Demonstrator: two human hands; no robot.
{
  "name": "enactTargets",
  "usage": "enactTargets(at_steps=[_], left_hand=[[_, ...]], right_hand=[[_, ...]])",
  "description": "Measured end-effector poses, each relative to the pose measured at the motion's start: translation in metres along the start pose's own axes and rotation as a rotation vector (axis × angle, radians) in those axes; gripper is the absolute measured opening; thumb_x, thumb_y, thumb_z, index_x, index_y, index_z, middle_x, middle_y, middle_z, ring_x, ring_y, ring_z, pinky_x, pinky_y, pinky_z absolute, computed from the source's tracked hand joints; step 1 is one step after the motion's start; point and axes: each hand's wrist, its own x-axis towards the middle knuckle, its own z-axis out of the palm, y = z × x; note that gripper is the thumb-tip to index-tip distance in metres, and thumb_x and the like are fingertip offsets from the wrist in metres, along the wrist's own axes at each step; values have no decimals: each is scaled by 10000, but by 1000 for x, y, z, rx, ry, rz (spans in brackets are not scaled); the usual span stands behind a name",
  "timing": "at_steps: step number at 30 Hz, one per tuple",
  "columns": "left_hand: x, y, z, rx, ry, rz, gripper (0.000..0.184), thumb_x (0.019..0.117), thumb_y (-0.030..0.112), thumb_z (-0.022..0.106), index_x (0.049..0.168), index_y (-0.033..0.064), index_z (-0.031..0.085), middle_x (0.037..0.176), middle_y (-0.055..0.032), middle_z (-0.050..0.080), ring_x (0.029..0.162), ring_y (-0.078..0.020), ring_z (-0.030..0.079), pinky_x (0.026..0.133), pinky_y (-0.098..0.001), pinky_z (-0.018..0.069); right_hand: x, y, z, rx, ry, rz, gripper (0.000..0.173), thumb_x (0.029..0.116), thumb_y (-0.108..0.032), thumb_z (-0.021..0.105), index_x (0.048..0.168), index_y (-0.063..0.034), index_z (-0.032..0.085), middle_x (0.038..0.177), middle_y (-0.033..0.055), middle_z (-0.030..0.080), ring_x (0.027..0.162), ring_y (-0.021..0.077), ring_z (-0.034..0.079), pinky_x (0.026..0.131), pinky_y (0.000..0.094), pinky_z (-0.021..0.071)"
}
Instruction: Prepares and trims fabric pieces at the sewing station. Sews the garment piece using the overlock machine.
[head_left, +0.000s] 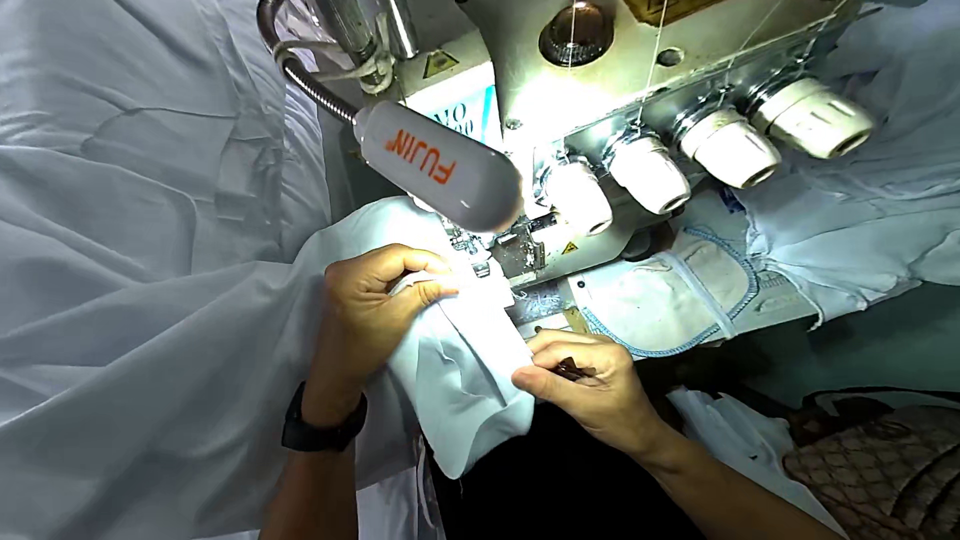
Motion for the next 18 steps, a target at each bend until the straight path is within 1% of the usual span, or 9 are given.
enactTargets(at_steps=[2, 4, 5, 6, 8, 12, 14, 18], left_hand=[[-1, 1, 1, 24, 23, -3, 65, 856, 25, 758, 896, 50, 715, 935, 25, 752, 955, -83, 730, 913, -256, 599], [0, 1, 1, 50, 28, 10, 57, 844, 31, 768, 871, 37, 719, 1002, -1, 740, 1029, -95, 712, 950, -253, 583], [1, 1, 1, 62, 26, 8, 52, 840, 34, 771, 865, 29, 726, 1053, -15, 729, 1057, -90, 695, 945, -232, 574], [1, 2, 0, 80, 23, -7, 43, 847, 40, 766, 869, 25, 733, 1099, -22, 717, 1057, -70, 682, 916, -203, 571], [0, 4, 0, 108, 20, -50, 15, 859, 33, 737, 872, 27, 739, 1151, -25, 703, 1021, -30, 673, 851, -161, 571], [1, 7, 4, 163, 42, -95, 13, 852, 36, 738, 858, 38, 750, 1144, -23, 697, 962, -11, 669, 786, -143, 571], [2, 9, 7, 192, 59, -110, 15, 849, 43, 744, 855, 44, 757, 1128, -22, 695, 959, -13, 666, 782, -142, 569], [4, 13, 7, 273, 46, -142, 21, 841, 71, 739, 825, 63, 751, 1153, -24, 690, 965, 9, 659, 778, -126, 560]], right_hand=[[0, 0, 2, 15, 32, 32, 217, 885, -156, 775, 717, -54, 684, 785, -6, 691, 712, -22, 601, 636, 127, 492], [0, -1, 3, 7, 42, 58, 226, 876, -163, 781, 700, -66, 675, 768, -16, 685, 709, -22, 600, 635, 128, 488], [1, -2, 2, 2, 44, 67, 235, 872, -165, 782, 690, -69, 668, 761, -17, 681, 702, -26, 594, 626, 123, 479], [1, -2, 2, 0, 47, 75, 234, 866, -163, 785, 686, -69, 669, 753, -19, 676, 694, -27, 590, 617, 119, 475], [2, -2, 2, -3, 48, 88, 236, 860, -163, 790, 679, -71, 669, 739, -23, 670, 685, -31, 582, 605, 116, 463], [3, -1, 3, -6, 60, 122, 240, 851, -165, 797, 668, -76, 669, 722, -23, 660, 675, -22, 579, 595, 126, 460], [3, -2, 4, -14, 72, 134, 247, 841, -166, 805, 657, -79, 664, 715, -25, 657, 666, -18, 577, 593, 131, 458], [4, -4, 7, -32, 100, 169, 273, 822, -180, 815, 624, -99, 644, 676, -40, 630, 630, -27, 549, 561, 130, 430]])
